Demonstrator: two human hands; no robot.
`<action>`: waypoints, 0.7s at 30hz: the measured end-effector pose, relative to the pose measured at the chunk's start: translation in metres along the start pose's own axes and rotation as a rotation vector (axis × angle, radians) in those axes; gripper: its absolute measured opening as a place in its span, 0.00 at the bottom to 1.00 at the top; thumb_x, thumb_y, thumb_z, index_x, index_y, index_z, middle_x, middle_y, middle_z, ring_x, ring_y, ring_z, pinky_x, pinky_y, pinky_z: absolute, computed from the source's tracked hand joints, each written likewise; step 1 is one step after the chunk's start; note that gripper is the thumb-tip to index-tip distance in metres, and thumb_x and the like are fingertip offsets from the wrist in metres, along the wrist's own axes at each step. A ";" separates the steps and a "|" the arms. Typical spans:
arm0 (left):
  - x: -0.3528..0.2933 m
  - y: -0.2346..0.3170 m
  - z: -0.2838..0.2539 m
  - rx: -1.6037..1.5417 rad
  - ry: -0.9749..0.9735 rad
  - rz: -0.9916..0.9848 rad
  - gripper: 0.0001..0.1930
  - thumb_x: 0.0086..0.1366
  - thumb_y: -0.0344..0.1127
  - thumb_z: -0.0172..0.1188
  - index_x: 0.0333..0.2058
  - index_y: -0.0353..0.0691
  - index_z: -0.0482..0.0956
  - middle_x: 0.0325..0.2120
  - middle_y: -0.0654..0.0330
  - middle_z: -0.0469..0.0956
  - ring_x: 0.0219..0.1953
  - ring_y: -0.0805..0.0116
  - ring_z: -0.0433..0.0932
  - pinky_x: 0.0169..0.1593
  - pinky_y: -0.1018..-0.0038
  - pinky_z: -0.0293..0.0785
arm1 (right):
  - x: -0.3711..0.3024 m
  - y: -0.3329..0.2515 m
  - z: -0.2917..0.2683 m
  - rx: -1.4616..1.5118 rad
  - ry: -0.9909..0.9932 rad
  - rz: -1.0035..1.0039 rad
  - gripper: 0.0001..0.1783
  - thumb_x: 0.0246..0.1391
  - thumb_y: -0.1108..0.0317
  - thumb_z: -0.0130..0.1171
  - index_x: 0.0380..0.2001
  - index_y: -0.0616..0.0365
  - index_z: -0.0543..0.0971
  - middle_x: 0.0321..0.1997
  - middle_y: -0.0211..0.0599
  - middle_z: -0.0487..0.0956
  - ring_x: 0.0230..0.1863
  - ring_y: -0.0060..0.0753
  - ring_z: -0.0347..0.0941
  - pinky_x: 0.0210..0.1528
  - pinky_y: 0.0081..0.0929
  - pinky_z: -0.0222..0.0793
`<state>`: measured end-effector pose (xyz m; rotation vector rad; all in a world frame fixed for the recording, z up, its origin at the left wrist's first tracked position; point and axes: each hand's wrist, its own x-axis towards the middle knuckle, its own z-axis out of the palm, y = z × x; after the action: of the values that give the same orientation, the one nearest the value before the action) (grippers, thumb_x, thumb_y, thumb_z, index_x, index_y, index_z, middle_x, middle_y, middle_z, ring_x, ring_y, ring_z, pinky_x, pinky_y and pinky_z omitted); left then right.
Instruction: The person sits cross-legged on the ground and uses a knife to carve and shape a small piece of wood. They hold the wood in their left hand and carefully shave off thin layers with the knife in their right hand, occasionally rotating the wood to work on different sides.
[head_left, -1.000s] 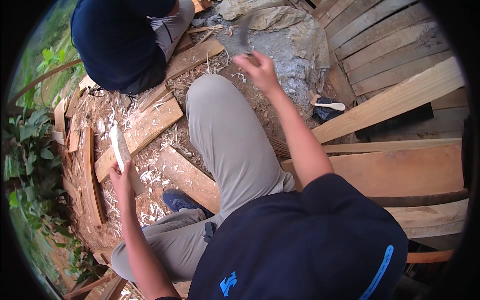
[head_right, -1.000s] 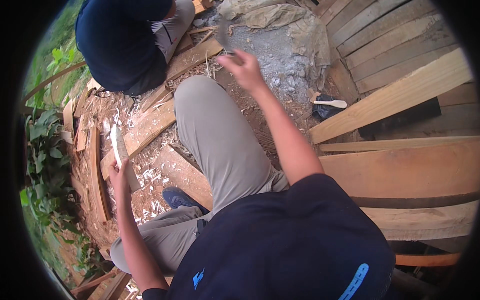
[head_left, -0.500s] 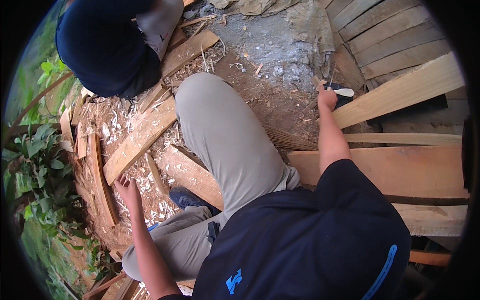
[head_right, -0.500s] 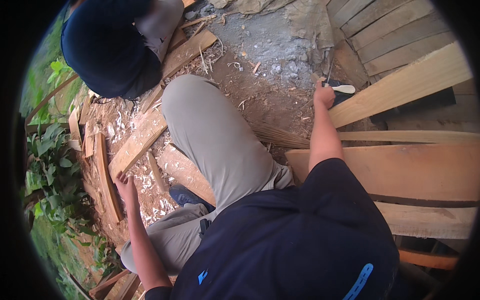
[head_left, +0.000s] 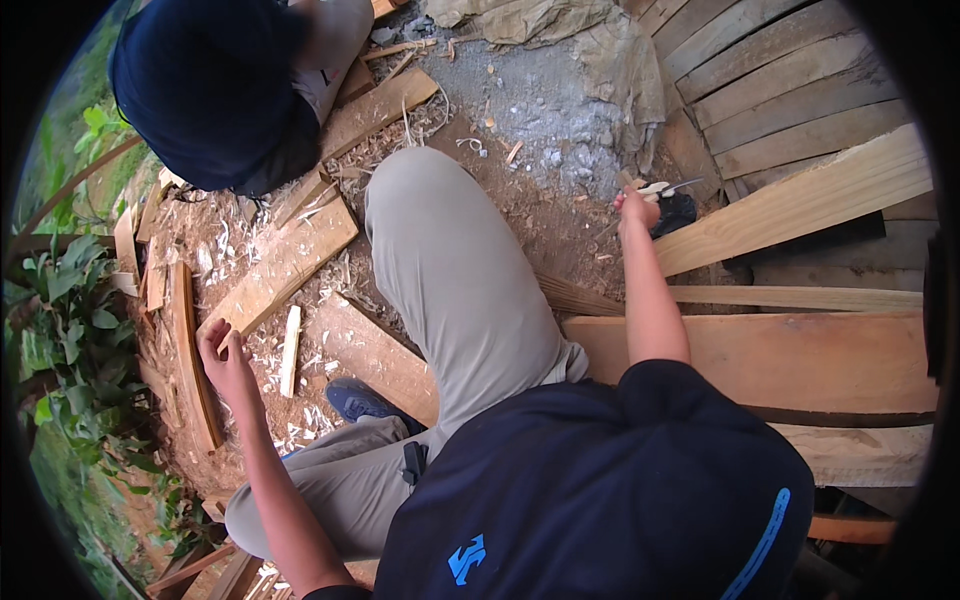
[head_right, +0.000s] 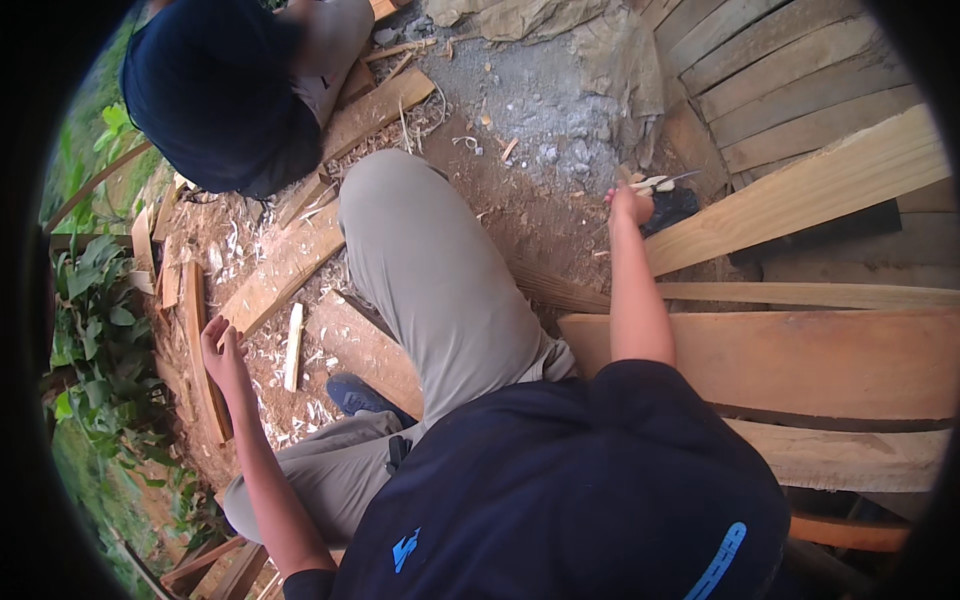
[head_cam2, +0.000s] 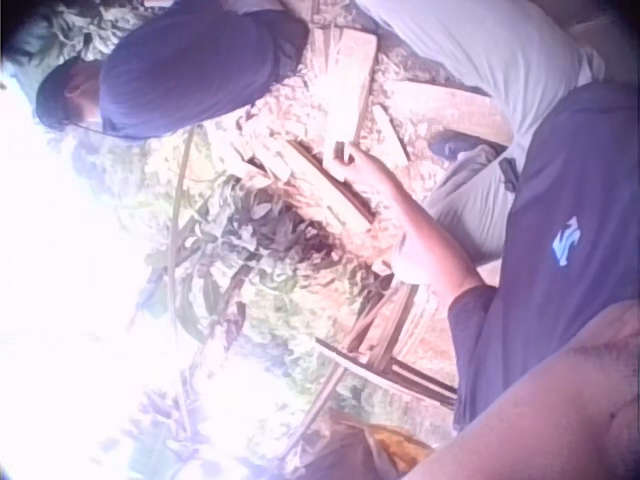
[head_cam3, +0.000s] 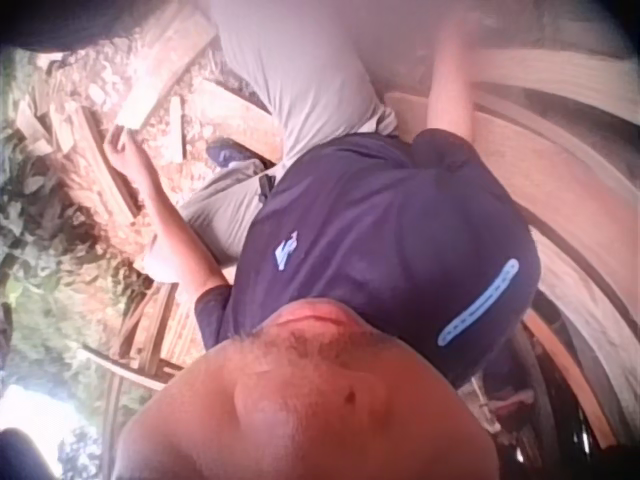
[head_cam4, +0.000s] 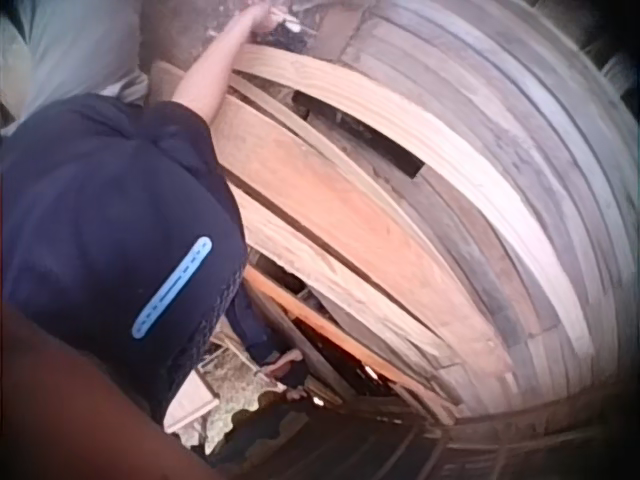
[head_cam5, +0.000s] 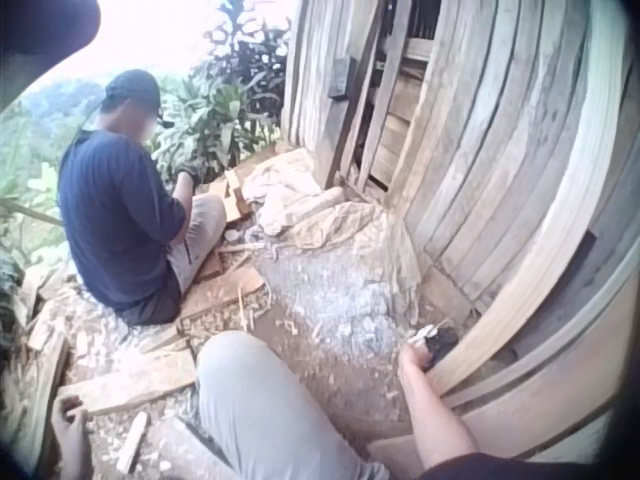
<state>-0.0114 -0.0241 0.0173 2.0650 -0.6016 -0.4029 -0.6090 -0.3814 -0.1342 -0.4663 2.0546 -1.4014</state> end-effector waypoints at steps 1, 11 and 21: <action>0.002 0.007 0.001 -0.022 -0.010 0.003 0.16 0.69 0.31 0.58 0.55 0.37 0.75 0.47 0.57 0.78 0.40 0.72 0.79 0.37 0.77 0.73 | -0.015 -0.006 0.005 0.081 -0.071 0.023 0.10 0.53 0.78 0.66 0.30 0.64 0.73 0.26 0.40 0.80 0.19 0.28 0.78 0.18 0.23 0.74; -0.025 0.056 0.024 -0.213 -0.298 0.263 0.11 0.71 0.28 0.58 0.51 0.37 0.75 0.38 0.62 0.78 0.33 0.78 0.77 0.35 0.81 0.73 | -0.182 -0.134 0.055 0.487 -0.467 -0.277 0.18 0.57 0.77 0.66 0.32 0.53 0.64 0.27 0.34 0.76 0.22 0.24 0.75 0.21 0.22 0.72; -0.028 0.089 -0.026 -0.598 -0.352 0.225 0.16 0.76 0.43 0.51 0.55 0.39 0.72 0.37 0.57 0.81 0.31 0.77 0.77 0.34 0.82 0.71 | -0.443 -0.166 0.038 0.399 -1.402 -0.283 0.21 0.56 0.77 0.69 0.30 0.51 0.63 0.26 0.31 0.76 0.22 0.20 0.73 0.22 0.21 0.71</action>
<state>-0.0449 -0.0317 0.1082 1.3494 -0.7989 -0.7224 -0.2567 -0.2103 0.1333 -1.1494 0.5831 -1.0244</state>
